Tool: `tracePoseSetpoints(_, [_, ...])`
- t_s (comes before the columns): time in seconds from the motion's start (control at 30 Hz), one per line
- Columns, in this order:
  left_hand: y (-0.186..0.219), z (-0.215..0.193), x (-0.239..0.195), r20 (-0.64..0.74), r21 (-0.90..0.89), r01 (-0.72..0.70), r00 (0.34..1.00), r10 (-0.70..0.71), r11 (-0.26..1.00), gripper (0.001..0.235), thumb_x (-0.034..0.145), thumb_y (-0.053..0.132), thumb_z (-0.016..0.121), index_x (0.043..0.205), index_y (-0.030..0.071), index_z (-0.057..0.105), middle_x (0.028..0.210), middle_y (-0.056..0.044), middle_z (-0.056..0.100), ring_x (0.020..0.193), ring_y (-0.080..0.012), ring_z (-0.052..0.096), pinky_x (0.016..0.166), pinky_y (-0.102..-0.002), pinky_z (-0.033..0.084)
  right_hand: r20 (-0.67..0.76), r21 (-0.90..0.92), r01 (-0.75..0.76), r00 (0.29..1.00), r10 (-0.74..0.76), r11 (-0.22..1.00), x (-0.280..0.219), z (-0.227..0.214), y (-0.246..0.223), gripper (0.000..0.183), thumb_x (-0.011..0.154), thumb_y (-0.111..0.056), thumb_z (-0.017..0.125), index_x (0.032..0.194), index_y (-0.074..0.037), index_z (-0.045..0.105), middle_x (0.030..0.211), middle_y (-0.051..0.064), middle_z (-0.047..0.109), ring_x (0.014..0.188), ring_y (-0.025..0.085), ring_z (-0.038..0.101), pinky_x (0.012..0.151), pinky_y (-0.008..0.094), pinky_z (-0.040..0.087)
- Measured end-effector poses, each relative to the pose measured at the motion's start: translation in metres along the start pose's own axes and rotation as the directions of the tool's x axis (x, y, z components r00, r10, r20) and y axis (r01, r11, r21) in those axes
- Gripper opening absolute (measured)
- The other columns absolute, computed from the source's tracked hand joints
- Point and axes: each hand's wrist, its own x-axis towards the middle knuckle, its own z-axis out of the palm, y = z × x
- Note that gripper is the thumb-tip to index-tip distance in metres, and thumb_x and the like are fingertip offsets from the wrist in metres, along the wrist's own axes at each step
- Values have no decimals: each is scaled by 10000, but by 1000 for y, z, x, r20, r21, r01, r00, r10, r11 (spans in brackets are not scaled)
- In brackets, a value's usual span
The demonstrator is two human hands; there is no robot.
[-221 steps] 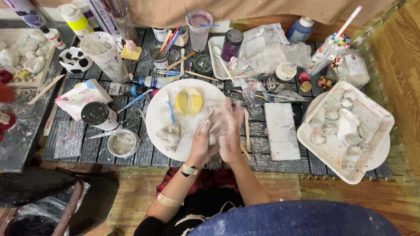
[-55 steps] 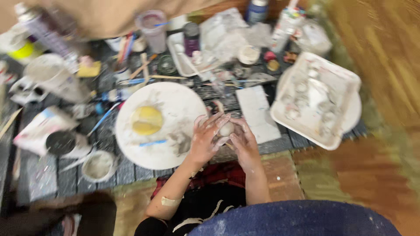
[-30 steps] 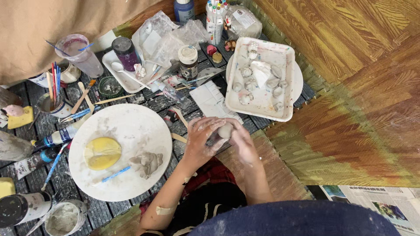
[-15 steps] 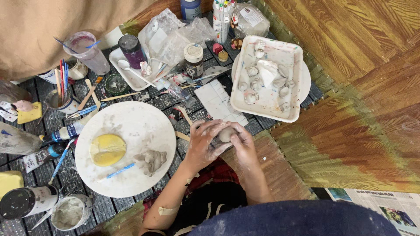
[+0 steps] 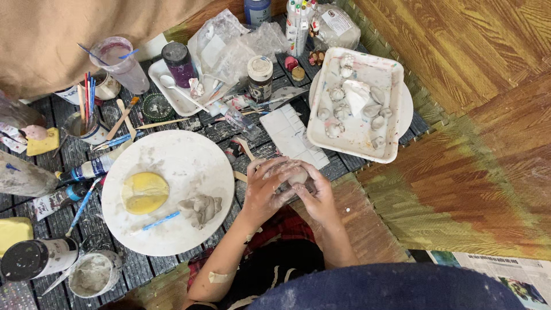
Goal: The person shapes a lump of clay into a small ball using their hands and a yellow sponge on a white rotating plate. They repeatedly roll and smooth the clay, occasionally placing it on the plate or in a nearby tray.
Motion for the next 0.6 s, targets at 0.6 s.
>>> tracePoseSetpoints(0.6, [-22, -6, -20, -56, 96, -43, 997, 49, 994, 652, 790, 147, 850, 1384, 107, 584, 1445, -43, 621, 1283, -265, 608, 1068, -443, 460, 46, 118, -100, 994, 96, 988, 38, 44, -72, 668, 1034, -27, 492, 1632, 0, 195, 1649, 217, 380, 1514, 272, 401, 1246, 391, 315])
